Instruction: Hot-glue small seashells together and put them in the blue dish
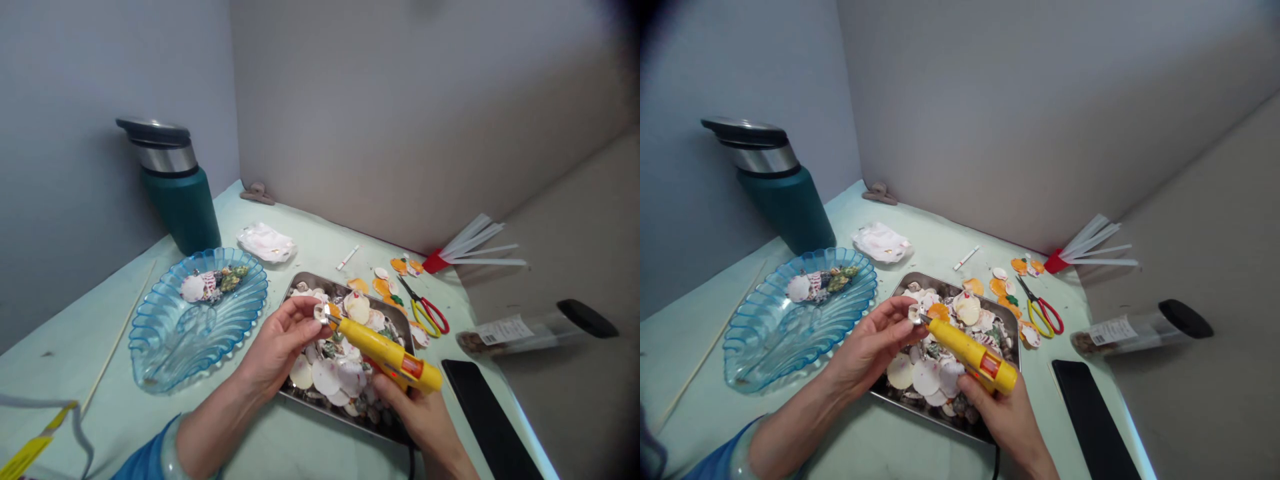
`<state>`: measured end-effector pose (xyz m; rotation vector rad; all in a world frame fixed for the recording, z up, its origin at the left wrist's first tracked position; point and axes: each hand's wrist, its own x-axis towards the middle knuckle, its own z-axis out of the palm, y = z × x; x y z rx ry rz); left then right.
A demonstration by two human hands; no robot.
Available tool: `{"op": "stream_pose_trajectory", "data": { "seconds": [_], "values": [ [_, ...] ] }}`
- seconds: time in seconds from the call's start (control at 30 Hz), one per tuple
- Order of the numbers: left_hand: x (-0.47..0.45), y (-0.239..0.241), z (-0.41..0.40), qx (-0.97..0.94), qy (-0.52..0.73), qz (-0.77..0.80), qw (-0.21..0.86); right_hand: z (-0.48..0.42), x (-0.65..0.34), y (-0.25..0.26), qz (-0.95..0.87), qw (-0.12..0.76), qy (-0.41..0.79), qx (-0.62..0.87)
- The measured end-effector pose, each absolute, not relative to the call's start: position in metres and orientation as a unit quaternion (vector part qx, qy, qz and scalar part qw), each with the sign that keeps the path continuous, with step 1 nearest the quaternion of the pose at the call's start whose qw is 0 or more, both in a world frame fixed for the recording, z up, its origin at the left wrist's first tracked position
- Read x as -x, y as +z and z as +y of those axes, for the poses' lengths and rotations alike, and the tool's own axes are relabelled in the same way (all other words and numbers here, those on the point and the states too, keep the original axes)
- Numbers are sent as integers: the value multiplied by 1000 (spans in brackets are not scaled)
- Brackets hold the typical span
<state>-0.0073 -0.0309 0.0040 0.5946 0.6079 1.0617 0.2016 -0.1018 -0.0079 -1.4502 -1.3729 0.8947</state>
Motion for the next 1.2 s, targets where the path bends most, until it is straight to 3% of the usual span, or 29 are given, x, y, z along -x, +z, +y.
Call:
{"op": "stream_pose_trajectory", "data": {
  "seconds": [1.2],
  "values": [
    [8, -1, -34, -373, 465, 318, 737, -102, -199, -12, -531, 462, 428, 566]
  ]
}}
